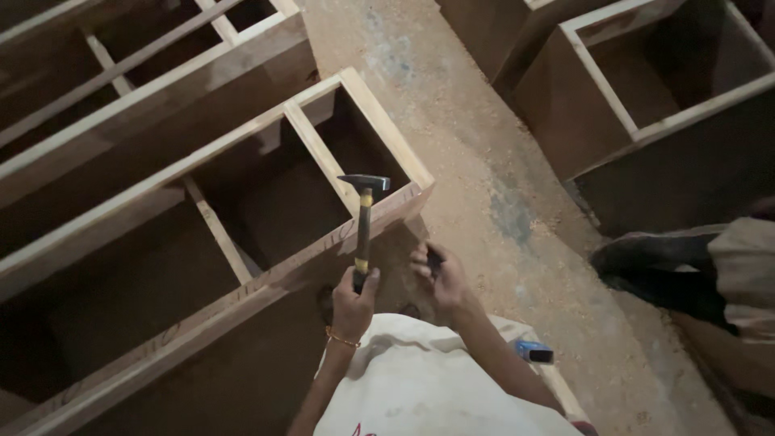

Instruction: The person applies adhesive to the edges of wooden cabinet frames using a small stick and then hammers nails into the joints to secure the pieces.

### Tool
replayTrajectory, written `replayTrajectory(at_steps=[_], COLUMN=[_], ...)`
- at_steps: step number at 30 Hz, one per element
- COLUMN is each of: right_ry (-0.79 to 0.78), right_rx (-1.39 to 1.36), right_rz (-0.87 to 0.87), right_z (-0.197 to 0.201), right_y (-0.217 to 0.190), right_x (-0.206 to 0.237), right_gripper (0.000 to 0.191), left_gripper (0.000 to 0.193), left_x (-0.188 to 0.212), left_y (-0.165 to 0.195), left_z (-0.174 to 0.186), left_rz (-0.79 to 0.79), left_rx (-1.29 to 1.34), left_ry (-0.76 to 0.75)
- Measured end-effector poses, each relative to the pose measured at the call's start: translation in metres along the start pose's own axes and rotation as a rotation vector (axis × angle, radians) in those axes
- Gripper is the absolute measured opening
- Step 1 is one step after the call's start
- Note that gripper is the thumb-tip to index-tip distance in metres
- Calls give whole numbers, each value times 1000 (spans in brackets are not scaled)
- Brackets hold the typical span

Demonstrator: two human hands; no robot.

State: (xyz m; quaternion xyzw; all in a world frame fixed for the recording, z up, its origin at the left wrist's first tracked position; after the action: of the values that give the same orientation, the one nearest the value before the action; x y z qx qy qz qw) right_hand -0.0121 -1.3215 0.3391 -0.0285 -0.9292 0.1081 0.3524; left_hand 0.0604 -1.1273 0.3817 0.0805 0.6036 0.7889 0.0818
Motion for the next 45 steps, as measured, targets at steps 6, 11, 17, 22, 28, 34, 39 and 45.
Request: replayTrajectory(at_steps=[6, 11, 17, 22, 28, 34, 39, 45], right_ry=[39, 393, 328, 165, -48, 126, 4, 60], right_rx=[98, 307, 176, 110, -106, -242, -427, -508], right_rz=[91, 109, -66, -10, 177, 369, 277, 247], right_z=[10, 25, 15, 9, 22, 29, 30, 26], right_y=[26, 41, 42, 22, 1, -1, 3, 8], right_x=[-14, -8, 21, 29, 33, 33, 23, 23], right_gripper=[28, 26, 56, 52, 31, 28, 29, 29], left_gripper=[33, 30, 30, 39, 35, 40, 26, 10], left_x=[-2, -4, 4, 29, 10, 25, 28, 31], left_y=[3, 17, 1, -7, 18, 42, 57, 66], left_z=[1, -5, -52, -96, -105, -89, -92, -81], left_rz=[58, -43, 641, 488, -305, -428, -596, -621], left_rx=[-47, -86, 52, -145, -55, -163, -358, -188], left_ry=[-34, -140, -564, -748, -709, -340, -355, -281])
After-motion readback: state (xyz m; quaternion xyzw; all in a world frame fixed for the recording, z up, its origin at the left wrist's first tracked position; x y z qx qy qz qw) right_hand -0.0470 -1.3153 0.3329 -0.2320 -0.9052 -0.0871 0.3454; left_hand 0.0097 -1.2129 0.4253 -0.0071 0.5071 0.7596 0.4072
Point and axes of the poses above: each hand's wrist, its own x-axis away from the middle knuckle, its own z-axis out of the back of the hand, y = z × x, the point moved 3 cm from there along -x, towards the middle knuckle, and after that the axes turned 10 degrees about y, right-handed, at the moved point
